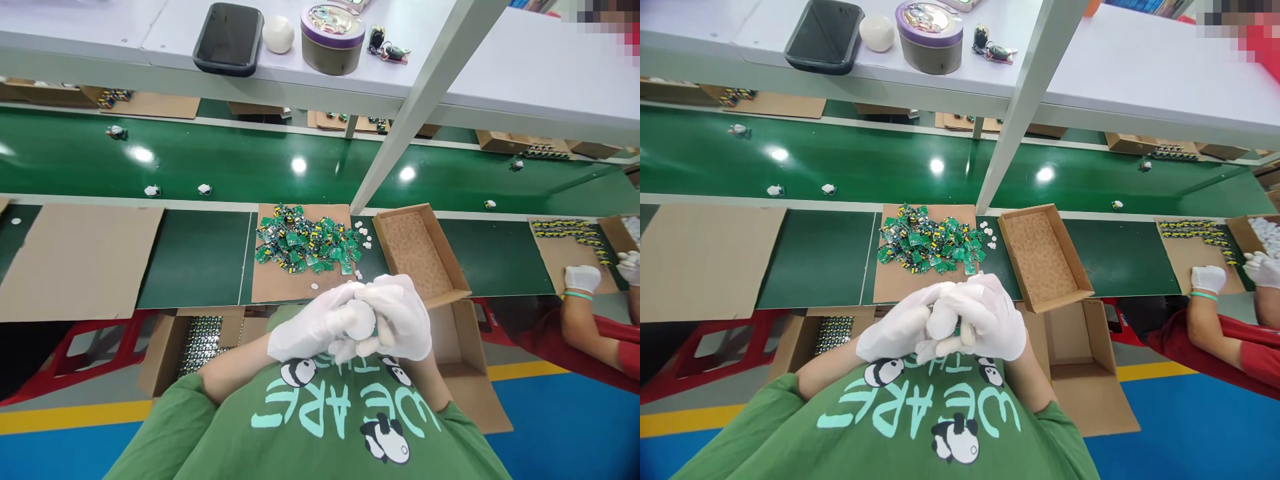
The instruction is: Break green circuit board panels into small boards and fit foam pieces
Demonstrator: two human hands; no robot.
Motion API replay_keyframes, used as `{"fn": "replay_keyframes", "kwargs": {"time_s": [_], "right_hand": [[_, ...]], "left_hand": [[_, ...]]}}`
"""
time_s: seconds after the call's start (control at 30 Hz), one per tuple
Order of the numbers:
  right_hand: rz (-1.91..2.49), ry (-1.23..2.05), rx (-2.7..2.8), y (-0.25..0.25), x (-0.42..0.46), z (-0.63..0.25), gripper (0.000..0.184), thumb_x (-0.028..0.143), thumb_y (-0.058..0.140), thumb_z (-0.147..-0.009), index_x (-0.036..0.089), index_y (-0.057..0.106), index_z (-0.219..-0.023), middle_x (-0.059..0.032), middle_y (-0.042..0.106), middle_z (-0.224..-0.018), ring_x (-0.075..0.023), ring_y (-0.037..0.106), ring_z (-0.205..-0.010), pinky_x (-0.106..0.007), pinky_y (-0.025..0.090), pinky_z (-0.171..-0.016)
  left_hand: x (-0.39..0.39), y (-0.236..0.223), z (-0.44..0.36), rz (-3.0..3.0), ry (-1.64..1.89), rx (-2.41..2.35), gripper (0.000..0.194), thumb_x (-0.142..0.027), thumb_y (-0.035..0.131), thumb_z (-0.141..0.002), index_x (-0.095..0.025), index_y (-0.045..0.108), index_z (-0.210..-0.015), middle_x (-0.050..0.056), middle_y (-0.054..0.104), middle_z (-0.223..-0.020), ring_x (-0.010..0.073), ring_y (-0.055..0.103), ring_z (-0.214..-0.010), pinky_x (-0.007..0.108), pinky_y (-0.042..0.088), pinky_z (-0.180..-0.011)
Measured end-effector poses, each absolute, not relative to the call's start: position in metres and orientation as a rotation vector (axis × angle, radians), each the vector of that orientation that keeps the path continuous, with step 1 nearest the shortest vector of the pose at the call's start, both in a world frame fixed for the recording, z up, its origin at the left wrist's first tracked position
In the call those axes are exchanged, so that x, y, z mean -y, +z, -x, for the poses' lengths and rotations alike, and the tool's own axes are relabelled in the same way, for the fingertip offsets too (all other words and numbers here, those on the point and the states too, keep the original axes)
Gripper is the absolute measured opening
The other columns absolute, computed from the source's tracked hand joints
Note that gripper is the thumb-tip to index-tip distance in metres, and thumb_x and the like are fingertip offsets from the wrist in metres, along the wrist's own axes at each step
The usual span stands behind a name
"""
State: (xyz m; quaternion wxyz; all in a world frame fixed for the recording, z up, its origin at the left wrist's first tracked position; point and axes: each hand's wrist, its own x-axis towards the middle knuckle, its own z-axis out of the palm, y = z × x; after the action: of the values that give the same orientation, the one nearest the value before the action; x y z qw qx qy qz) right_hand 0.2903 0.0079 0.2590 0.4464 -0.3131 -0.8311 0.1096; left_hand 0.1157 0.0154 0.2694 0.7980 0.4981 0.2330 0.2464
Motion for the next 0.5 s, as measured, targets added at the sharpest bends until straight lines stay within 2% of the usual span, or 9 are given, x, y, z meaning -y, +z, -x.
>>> {"fn": "replay_keyframes", "kwargs": {"time_s": [0.1,0.17,0.23,0.3,0.37,0.43,0.5], "right_hand": [[0.777,0.159,2.217,0.26,-0.009,-0.294,0.042,0.049,0.041,-0.096,0.023,0.053,-0.128,-0.0065,0.065,-0.088,-0.021,0.058,-0.084,-0.037,0.049,-0.075],[0.75,0.129,2.202,0.259,-0.009,-0.293,0.042,0.047,0.046,-0.095,0.021,0.053,-0.127,-0.0069,0.064,-0.088,-0.0208,0.058,-0.086,-0.036,0.049,-0.076],[0.758,0.122,2.135,0.257,-0.01,-0.29,0.049,0.048,0.054,-0.091,0.019,0.049,-0.13,-0.008,0.064,-0.091,-0.0209,0.058,-0.086,-0.035,0.048,-0.076],[0.783,0.139,2.116,0.255,-0.011,-0.286,0.051,0.051,0.055,-0.09,0.019,0.05,-0.129,-0.0082,0.064,-0.091,-0.0204,0.058,-0.083,-0.035,0.048,-0.075],[0.792,0.159,2.139,0.253,-0.013,-0.283,0.045,0.053,0.051,-0.091,0.02,0.054,-0.122,-0.0074,0.065,-0.088,-0.0195,0.057,-0.08,-0.034,0.048,-0.072],[0.783,0.178,2.145,0.251,-0.015,-0.281,0.039,0.052,0.048,-0.093,0.021,0.057,-0.116,-0.0065,0.065,-0.086,-0.0186,0.058,-0.078,-0.033,0.048,-0.071],[0.779,0.218,2.115,0.25,-0.019,-0.279,0.043,0.053,0.05,-0.092,0.021,0.054,-0.12,-0.0062,0.065,-0.086,-0.0182,0.059,-0.078,-0.033,0.048,-0.069]], "left_hand": [[-0.021,0.278,-0.116,-1.086,0.533,-0.437,0.037,-0.052,0.055,-0.085,-0.016,0.062,-0.079,0.004,0.058,-0.066,0.0159,0.053,-0.06,0.029,0.044,-0.056],[-0.023,0.281,-0.116,-1.101,0.557,-0.484,0.035,-0.049,0.057,-0.085,-0.015,0.06,-0.076,0.003,0.058,-0.068,0.0125,0.049,-0.056,0.026,0.04,-0.053],[-0.023,0.279,-0.115,-1.093,0.568,-0.478,0.034,-0.047,0.06,-0.083,-0.014,0.061,-0.074,0.003,0.057,-0.069,0.0112,0.047,-0.055,0.026,0.039,-0.053],[-0.022,0.274,-0.115,-1.035,0.584,-0.451,0.034,-0.047,0.06,-0.081,-0.014,0.061,-0.075,0.004,0.058,-0.071,0.0124,0.048,-0.058,0.026,0.04,-0.054],[-0.021,0.268,-0.114,-0.966,0.574,-0.46,0.032,-0.045,0.058,-0.082,-0.013,0.062,-0.078,0.006,0.059,-0.075,0.0126,0.049,-0.058,0.025,0.04,-0.051],[-0.022,0.264,-0.112,-0.964,0.558,-0.507,0.025,-0.037,0.056,-0.083,-0.014,0.063,-0.08,0.004,0.059,-0.073,0.0099,0.044,-0.05,0.024,0.035,-0.045],[-0.024,0.263,-0.109,-1.039,0.573,-0.546,0.016,-0.028,0.057,-0.082,-0.014,0.063,-0.079,0.002,0.058,-0.07,0.0093,0.043,-0.049,0.023,0.034,-0.045]]}}
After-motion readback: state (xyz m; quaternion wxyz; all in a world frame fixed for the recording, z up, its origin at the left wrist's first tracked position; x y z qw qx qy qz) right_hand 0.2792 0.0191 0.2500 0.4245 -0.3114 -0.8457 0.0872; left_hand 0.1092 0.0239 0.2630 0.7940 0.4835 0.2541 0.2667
